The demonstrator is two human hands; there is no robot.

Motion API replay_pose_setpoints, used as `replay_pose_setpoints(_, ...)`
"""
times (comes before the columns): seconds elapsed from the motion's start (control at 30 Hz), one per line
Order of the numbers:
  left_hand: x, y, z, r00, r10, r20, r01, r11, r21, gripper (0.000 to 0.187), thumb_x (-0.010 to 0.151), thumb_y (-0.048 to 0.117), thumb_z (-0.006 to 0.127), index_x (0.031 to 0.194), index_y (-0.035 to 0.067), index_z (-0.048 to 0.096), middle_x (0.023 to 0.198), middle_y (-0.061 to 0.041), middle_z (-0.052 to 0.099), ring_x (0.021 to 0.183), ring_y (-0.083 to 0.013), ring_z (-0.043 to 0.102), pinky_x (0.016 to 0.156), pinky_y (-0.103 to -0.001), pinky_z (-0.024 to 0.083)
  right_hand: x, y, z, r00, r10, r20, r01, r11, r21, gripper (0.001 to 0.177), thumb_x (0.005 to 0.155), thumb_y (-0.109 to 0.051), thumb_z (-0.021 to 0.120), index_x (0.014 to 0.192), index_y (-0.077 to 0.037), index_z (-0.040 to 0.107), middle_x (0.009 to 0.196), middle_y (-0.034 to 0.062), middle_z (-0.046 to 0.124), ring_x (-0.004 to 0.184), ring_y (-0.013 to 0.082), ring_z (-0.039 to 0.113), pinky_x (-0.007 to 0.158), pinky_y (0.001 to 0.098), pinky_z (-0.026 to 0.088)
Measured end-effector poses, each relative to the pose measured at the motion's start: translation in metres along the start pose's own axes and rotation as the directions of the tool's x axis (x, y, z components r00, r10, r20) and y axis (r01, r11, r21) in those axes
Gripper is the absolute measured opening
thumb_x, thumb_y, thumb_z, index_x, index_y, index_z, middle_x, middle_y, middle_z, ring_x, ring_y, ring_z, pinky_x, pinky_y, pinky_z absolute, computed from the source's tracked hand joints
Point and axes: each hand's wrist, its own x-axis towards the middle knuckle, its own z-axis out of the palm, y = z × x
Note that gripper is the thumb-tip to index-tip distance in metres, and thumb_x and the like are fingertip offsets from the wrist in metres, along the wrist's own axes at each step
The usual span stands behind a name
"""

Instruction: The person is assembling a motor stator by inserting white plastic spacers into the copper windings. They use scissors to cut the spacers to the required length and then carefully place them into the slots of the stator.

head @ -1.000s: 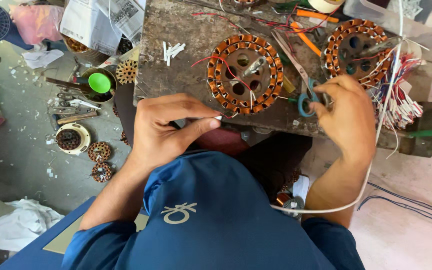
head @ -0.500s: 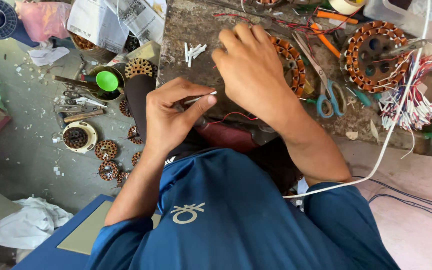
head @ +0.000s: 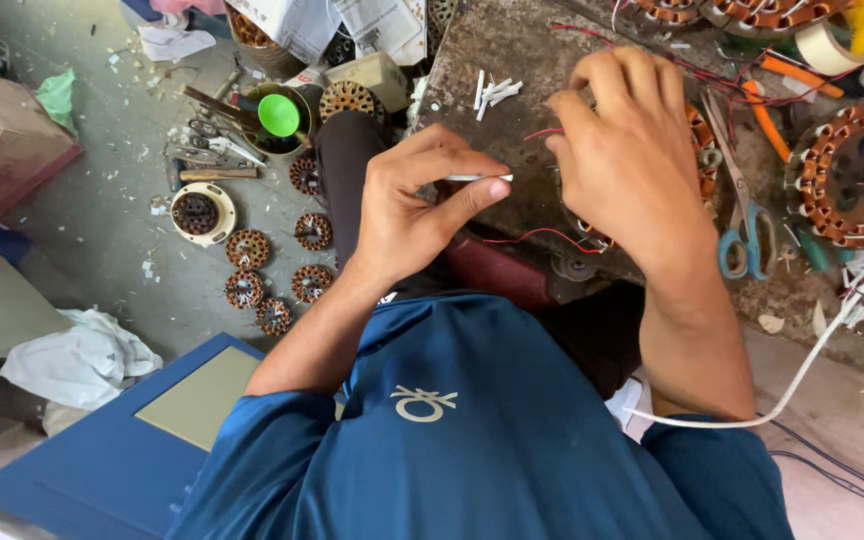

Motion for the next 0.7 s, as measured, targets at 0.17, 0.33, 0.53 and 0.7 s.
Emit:
replay_pose_setpoints(0.17,0.003,0.002,0.009,0.991,0.129,-0.018,-0.127,0.987,0.101,0.014,0.095,0.006,0.081,0.108,0.007,0.077,0.098,-0.006,0.069,0.09,-0.0163,0.068,0.081,-0.029,0.055,-0.006,0.011,0.018,0.998,0.059,0.024,-0.059,0.998,0.017,0.013,0.089,-0.012,0.079,0.086,-0.003,0.07,0.105,0.0102,0.065,0.113,0.0318,0.059,0.103,0.0454,0.042)
replay_pose_setpoints(0.33,0.005,0.002,0.01,0.994,0.105,-0.028,-0.103,0.992,0.079,0.014,0.098,0.004,0.076,0.112,0.006,0.075,0.104,-0.008,0.068,0.093,-0.0173,0.068,0.08,-0.028,0.055,-0.024,0.002,0.007,0.981,0.147,-0.125,-0.113,0.963,0.245,0.008,0.098,-0.002,0.073,0.094,0.0,0.066,0.101,0.0127,0.067,0.105,0.0327,0.062,0.103,0.0459,0.044)
replay_pose_setpoints(0.53,0.009,0.004,0.01,0.989,0.133,-0.066,-0.128,0.989,0.076,0.01,0.101,0.005,0.076,0.112,0.005,0.075,0.106,-0.008,0.068,0.094,-0.0169,0.068,0.083,-0.027,0.055,-0.047,-0.027,-0.02,0.907,0.286,-0.309,-0.138,0.896,0.422,0.011,0.102,0.004,0.077,0.108,0.002,0.068,0.103,0.0145,0.068,0.095,0.0315,0.067,0.091,0.0391,0.051)
replay_pose_setpoints(0.7,0.011,0.005,0.017,0.992,0.109,-0.065,-0.105,0.992,0.065,0.01,0.101,0.006,0.077,0.111,0.005,0.076,0.104,-0.007,0.069,0.095,-0.0161,0.068,0.085,-0.027,0.054,-0.055,-0.031,-0.025,0.878,0.324,-0.352,-0.157,0.89,0.429,0.014,0.099,0.008,0.079,0.108,0.001,0.07,0.102,0.0137,0.068,0.096,0.0305,0.068,0.092,0.0384,0.054)
